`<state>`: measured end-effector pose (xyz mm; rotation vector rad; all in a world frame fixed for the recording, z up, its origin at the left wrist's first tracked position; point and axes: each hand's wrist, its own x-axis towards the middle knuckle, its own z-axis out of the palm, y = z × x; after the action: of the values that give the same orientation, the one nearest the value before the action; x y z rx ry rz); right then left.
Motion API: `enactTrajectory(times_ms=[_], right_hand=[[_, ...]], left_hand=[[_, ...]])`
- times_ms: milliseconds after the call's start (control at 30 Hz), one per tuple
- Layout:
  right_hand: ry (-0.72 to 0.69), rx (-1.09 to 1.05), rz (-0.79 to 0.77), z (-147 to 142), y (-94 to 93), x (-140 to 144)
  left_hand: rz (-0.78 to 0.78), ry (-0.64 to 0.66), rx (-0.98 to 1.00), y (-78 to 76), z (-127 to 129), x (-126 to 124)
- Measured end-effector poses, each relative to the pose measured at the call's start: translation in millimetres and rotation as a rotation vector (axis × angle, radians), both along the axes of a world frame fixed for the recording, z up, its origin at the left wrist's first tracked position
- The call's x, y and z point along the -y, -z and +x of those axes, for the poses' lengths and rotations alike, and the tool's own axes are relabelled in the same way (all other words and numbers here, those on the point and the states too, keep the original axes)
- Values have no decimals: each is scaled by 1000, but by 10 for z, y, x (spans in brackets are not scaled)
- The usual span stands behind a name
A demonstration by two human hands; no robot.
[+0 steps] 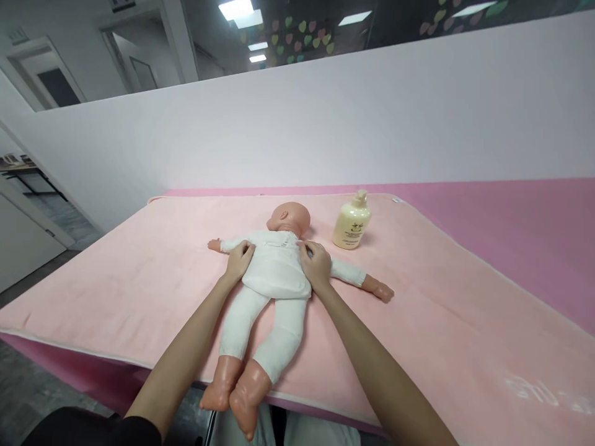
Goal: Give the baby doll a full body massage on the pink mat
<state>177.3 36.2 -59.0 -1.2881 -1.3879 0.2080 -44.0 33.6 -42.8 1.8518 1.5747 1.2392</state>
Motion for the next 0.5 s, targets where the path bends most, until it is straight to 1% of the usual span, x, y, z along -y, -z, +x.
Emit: enactTrajectory(times_ms=[167,267,500], right_hand=[[-10,-2,-15,25,19,26],[-18,8,-16,43,36,22],[-30,28,-26,60,40,29]], left_hand=[[-5,-30,-60,-23,14,57],[-21,-48,-64,-26,25,72],[-3,-58,-106,-45,47,96]])
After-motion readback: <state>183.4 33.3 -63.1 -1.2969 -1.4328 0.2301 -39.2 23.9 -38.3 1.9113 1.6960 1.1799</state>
